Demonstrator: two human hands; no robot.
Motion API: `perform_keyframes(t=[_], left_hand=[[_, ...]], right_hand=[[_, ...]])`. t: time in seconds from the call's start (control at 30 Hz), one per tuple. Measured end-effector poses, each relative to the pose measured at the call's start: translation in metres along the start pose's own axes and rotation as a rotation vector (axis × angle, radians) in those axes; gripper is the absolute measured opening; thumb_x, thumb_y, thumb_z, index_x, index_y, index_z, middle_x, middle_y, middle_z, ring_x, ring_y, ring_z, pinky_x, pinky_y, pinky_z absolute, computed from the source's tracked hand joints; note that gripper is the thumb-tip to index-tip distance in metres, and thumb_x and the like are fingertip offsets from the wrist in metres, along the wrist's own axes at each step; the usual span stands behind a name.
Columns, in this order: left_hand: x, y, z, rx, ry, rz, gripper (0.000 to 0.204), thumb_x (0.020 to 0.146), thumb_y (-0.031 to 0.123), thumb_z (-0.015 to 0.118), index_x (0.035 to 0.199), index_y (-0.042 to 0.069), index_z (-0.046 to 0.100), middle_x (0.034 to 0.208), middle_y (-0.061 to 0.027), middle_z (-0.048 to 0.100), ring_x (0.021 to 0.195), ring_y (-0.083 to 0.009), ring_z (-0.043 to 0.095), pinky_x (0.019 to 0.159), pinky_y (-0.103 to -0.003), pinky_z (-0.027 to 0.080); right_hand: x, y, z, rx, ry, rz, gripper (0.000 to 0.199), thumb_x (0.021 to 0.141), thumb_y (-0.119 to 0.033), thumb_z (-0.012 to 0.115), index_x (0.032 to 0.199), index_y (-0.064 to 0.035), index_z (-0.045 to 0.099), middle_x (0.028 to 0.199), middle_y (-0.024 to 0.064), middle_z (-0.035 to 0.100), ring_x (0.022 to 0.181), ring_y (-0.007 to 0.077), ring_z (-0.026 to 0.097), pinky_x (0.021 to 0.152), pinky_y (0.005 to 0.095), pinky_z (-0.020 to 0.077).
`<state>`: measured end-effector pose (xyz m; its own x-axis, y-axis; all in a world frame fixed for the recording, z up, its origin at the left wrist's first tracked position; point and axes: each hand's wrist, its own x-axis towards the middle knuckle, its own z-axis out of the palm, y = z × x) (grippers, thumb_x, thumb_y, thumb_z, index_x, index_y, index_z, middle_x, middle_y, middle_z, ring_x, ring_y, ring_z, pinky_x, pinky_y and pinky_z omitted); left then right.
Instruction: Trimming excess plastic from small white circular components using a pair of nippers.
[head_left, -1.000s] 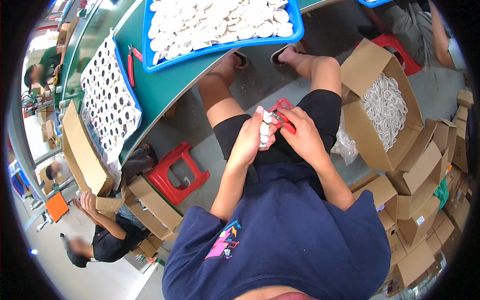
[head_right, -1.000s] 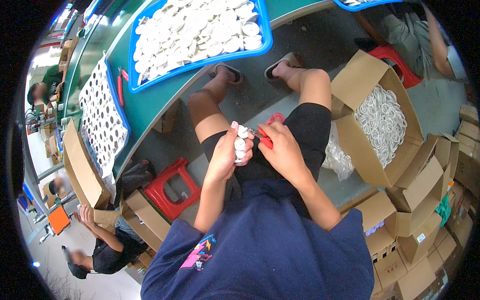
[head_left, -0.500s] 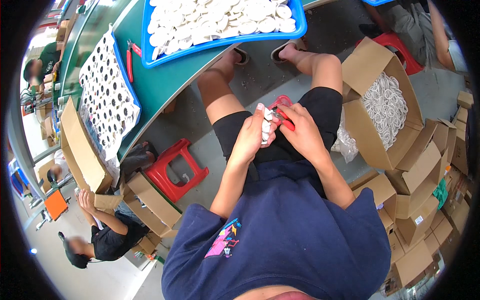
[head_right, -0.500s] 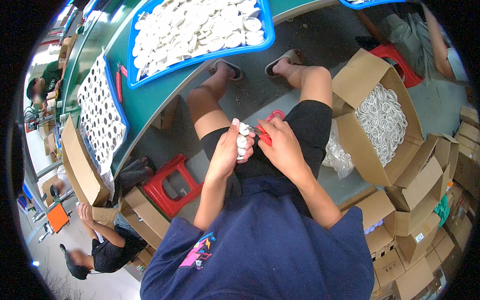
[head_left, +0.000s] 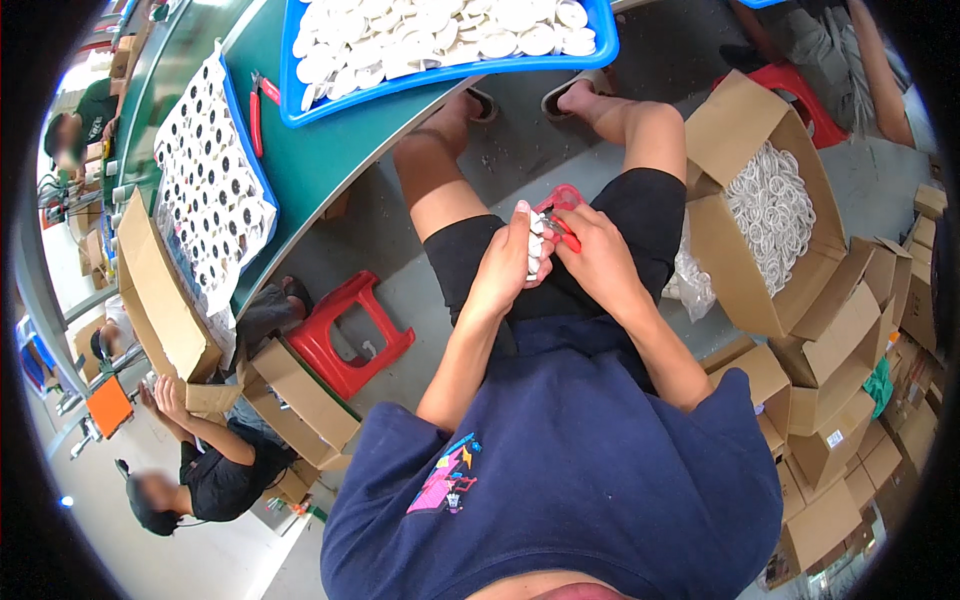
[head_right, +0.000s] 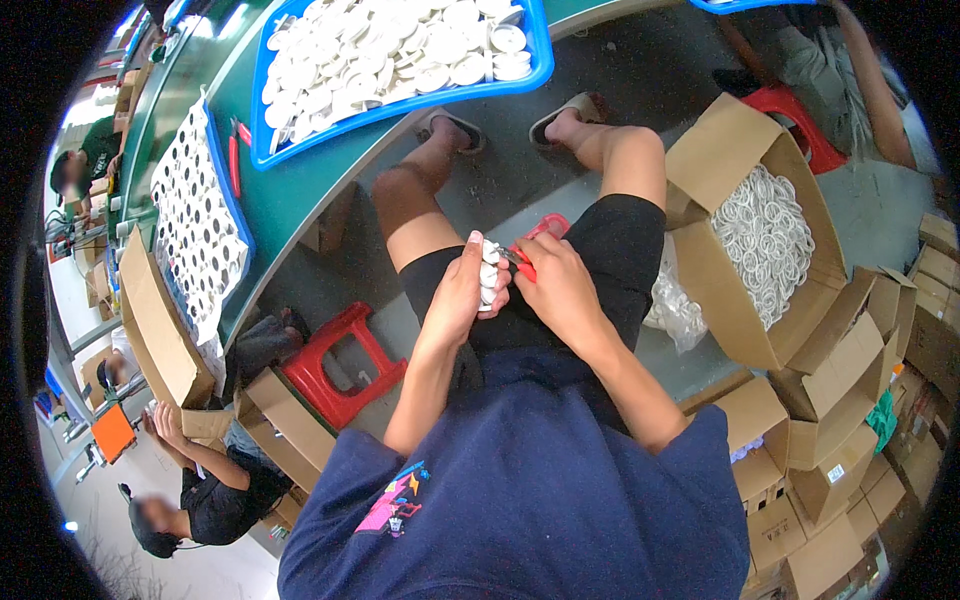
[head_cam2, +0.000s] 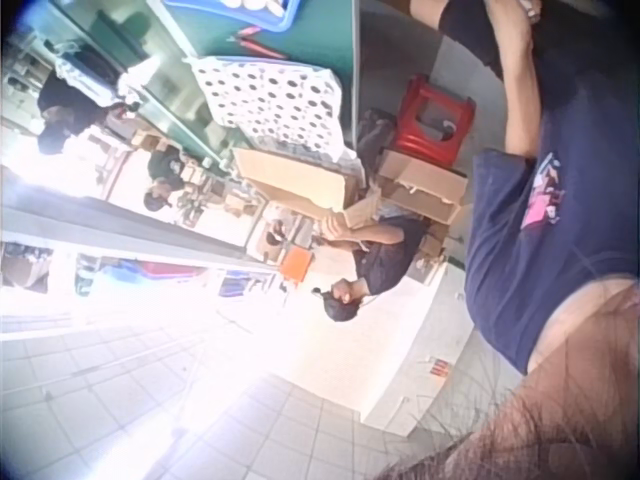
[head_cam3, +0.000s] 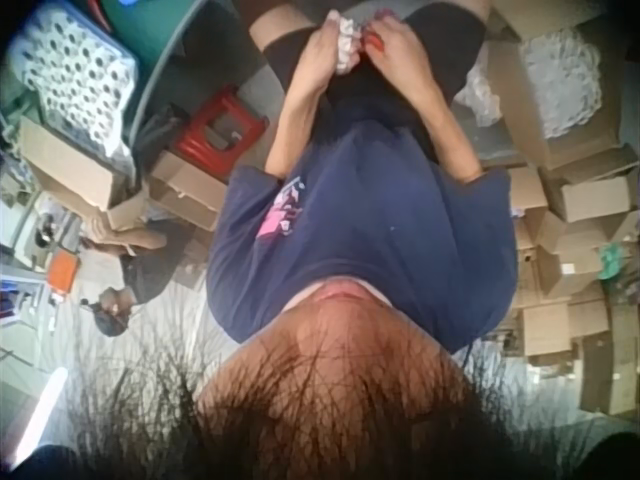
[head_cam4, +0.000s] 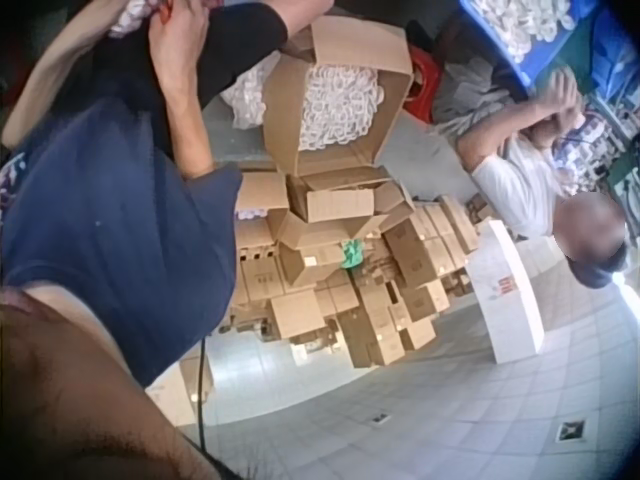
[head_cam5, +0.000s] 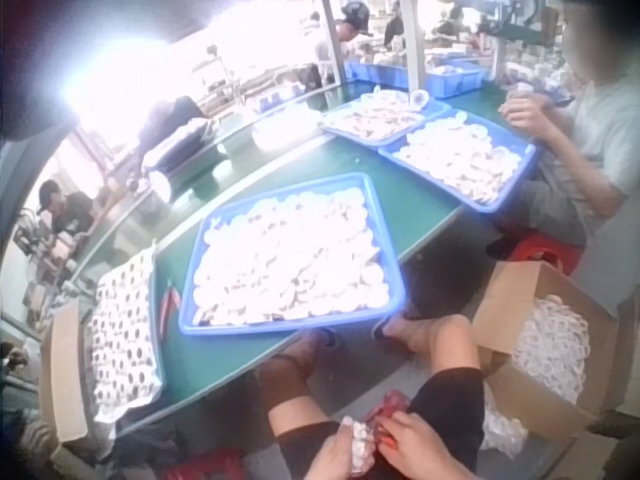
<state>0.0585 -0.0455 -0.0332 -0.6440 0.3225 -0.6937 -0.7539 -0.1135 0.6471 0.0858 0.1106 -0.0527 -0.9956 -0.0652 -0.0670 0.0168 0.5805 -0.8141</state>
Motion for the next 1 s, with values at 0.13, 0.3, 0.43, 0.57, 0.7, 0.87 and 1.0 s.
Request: perform_keyframes(t=[0.13, 0.3, 0.43, 0.57, 0.7, 0.87, 1.0], left_hand=[[0.012, -0.011, -0.008, -0.001, 0.021, -0.089, 0.053, 0.104, 0.053, 0.032, 0.090, 0.006, 0.051, 0.065, -0.0005, 0.050, 0.045, -0.0109, 0.044, 0.038, -0.024, 0.026], [0.029, -0.032, -0.024, -0.175, 0.026, -0.198, 0.051, 0.104, 0.052, 0.032, 0.090, 0.007, 0.049, 0.065, -0.0008, 0.048, 0.048, -0.0110, 0.043, 0.038, -0.023, 0.026], [0.045, -0.051, -0.041, -0.309, 0.009, -0.283, 0.049, 0.104, 0.051, 0.034, 0.091, 0.007, 0.049, 0.065, -0.0005, 0.046, 0.051, -0.0110, 0.042, 0.039, -0.023, 0.028], [0.053, -0.063, -0.060, -0.466, -0.071, -0.327, 0.047, 0.105, 0.050, 0.036, 0.092, 0.006, 0.050, 0.066, 0.0004, 0.045, 0.052, -0.0107, 0.041, 0.040, -0.022, 0.028], [0.036, -0.046, -0.066, -0.410, -0.030, -0.170, 0.048, 0.105, 0.048, 0.038, 0.100, 0.003, 0.053, 0.067, 0.0006, 0.044, 0.052, -0.0101, 0.040, 0.040, -0.022, 0.029], [-0.028, 0.064, -0.060, -0.204, 0.140, 0.230, 0.054, 0.105, 0.049, 0.034, 0.107, 0.001, 0.057, 0.066, 0.0000, 0.049, 0.048, -0.0108, 0.046, 0.038, -0.023, 0.029], [-0.057, 0.172, -0.044, 0.178, 0.372, 0.602, 0.057, 0.104, 0.051, 0.037, 0.112, -0.001, 0.058, 0.068, 0.0006, 0.051, 0.049, -0.0070, 0.045, 0.040, -0.022, 0.029]], right_hand=[[0.002, 0.012, 0.010, -0.100, -0.019, -0.047, 0.024, 0.075, -0.004, 0.068, 0.098, 0.0045, 0.066, 0.094, 0.0216, 0.065, 0.086, 0.0390, 0.064, 0.079, 0.0458, 0.0534], [0.002, 0.034, 0.034, -0.192, -0.146, 0.033, 0.012, 0.079, -0.006, 0.066, 0.084, 0.0053, 0.063, 0.084, 0.0262, 0.065, 0.077, 0.0423, 0.066, 0.070, 0.0484, 0.0540], [0.003, 0.048, 0.052, -0.247, -0.217, 0.068, 0.013, 0.079, -0.008, 0.066, 0.082, 0.0045, 0.068, 0.078, 0.0257, 0.067, 0.073, 0.0410, 0.069, 0.069, 0.0482, 0.0566], [0.004, 0.051, 0.063, -0.271, -0.243, 0.124, 0.014, 0.079, -0.010, 0.066, 0.078, 0.0031, 0.069, 0.074, 0.0263, 0.067, 0.071, 0.0413, 0.069, 0.068, 0.0491, 0.0564], [0.005, 0.054, 0.061, -0.191, -0.176, 0.185, 0.018, 0.081, -0.013, 0.066, 0.077, 0.0037, 0.069, 0.074, 0.0268, 0.066, 0.072, 0.0425, 0.068, 0.068, 0.0496, 0.0560], [-0.002, 0.066, 0.062, -0.124, -0.126, 0.220, 0.020, 0.082, -0.015, 0.067, 0.076, 0.0042, 0.068, 0.075, 0.0280, 0.065, 0.074, 0.0436, 0.067, 0.069, 0.0505, 0.0550], [0.000, 0.063, 0.063, -0.126, -0.170, 0.263, 0.020, 0.082, -0.015, 0.067, 0.079, 0.0041, 0.068, 0.076, 0.0284, 0.065, 0.075, 0.0444, 0.066, 0.070, 0.0509, 0.0543]])
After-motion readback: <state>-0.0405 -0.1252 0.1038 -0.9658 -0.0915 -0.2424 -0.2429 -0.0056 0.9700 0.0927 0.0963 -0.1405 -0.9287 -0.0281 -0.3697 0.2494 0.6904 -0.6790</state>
